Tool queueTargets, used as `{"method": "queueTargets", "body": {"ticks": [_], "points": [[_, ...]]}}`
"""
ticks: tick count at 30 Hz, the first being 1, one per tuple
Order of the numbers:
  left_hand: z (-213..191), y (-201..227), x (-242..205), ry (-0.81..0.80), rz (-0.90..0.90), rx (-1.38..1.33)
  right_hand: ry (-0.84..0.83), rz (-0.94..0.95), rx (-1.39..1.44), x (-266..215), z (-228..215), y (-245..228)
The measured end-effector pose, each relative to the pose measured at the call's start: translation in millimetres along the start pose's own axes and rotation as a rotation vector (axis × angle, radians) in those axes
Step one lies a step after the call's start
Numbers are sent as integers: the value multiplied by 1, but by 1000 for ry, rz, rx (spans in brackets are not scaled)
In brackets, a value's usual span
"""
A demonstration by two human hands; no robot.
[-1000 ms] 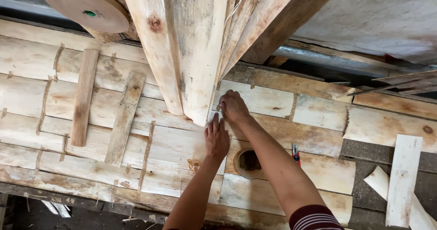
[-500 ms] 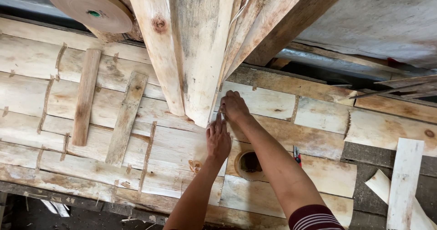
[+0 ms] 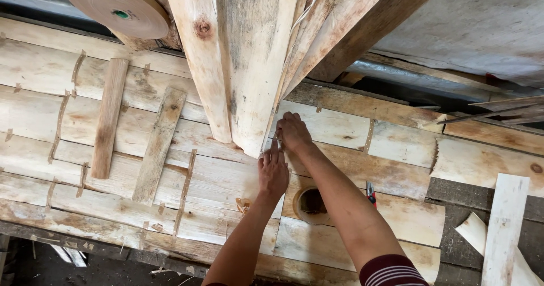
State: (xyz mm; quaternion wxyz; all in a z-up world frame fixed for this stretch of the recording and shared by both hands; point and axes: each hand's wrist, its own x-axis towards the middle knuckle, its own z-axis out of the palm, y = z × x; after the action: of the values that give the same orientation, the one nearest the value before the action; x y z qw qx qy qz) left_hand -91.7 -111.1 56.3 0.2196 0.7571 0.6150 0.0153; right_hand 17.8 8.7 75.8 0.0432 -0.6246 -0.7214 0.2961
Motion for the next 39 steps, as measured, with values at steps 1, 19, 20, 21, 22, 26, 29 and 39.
{"method": "queueTargets", "body": {"ticks": [1,19,20,21,22,26,29,39], "points": [[0,0,0,0,-1,0,-1,0,0,0,1,0],[-1,1,11,-115,-16,47,-28,50,-1,6,8,6],[-3,2,10,-123,-25,41,-26,48,4,6,7,5],[-6,4,9,-131,-34,34,-25,46,8,6,7,5],[-5,4,10,-132,-35,34,-25,46,9,6,8,6],[-8,4,11,-174,-40,51,-42,71,15,7,7,4],[-2,2,14,-173,-38,55,-47,88,27,5,5,1],[-15,8,12,-149,-64,10,-16,58,4,1,4,-2]]}}
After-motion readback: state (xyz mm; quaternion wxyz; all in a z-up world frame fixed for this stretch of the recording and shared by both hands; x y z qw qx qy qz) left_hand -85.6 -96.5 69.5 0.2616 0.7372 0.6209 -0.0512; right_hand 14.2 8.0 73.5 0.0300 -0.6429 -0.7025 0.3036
